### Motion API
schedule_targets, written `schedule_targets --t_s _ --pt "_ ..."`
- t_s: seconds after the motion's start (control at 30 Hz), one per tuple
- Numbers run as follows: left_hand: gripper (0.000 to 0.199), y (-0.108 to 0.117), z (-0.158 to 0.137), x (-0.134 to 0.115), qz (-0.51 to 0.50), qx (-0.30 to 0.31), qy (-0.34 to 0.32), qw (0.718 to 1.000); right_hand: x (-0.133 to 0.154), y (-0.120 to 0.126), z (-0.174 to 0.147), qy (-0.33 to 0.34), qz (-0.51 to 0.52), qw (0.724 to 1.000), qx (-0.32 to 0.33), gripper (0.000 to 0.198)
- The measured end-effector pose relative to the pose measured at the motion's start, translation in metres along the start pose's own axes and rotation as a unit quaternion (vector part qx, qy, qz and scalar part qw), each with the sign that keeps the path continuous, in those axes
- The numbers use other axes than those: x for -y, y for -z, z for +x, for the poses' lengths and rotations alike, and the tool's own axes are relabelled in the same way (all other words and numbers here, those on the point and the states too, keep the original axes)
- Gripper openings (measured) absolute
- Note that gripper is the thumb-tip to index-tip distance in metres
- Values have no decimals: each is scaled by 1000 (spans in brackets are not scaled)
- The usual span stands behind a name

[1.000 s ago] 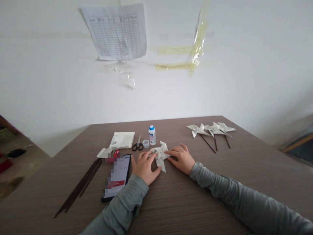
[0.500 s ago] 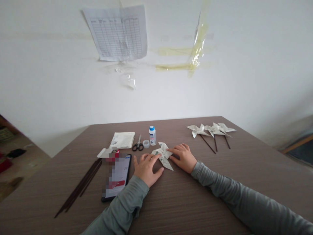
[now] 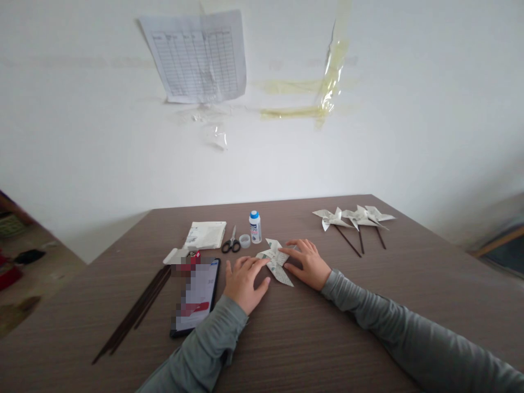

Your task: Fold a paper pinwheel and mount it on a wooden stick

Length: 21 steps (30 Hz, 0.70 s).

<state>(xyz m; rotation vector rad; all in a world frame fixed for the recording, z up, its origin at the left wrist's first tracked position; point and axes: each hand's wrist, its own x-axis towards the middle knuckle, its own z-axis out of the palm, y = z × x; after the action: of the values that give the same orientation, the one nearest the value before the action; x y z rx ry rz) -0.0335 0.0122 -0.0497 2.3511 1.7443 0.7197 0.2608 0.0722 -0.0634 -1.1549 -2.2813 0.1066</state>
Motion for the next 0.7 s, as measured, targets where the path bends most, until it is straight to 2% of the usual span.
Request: schedule_targets --t_s 0.1,0.3,0.53,0.7 --pt "55 3 0 0 14 -13 3 1000 -1 3 -2 -2 -1 1000 9 50" --pt "56 13 -1 7 33 7 -8 999 1 8 -3 -14 -8 999 35 42" --pt "52 22 -3 6 42 5 0 999 5 9 0 -25 -11 999 34 31" --pt "51 33 -4 12 48 6 10 999 4 7 0 -28 -13 999 38 30"
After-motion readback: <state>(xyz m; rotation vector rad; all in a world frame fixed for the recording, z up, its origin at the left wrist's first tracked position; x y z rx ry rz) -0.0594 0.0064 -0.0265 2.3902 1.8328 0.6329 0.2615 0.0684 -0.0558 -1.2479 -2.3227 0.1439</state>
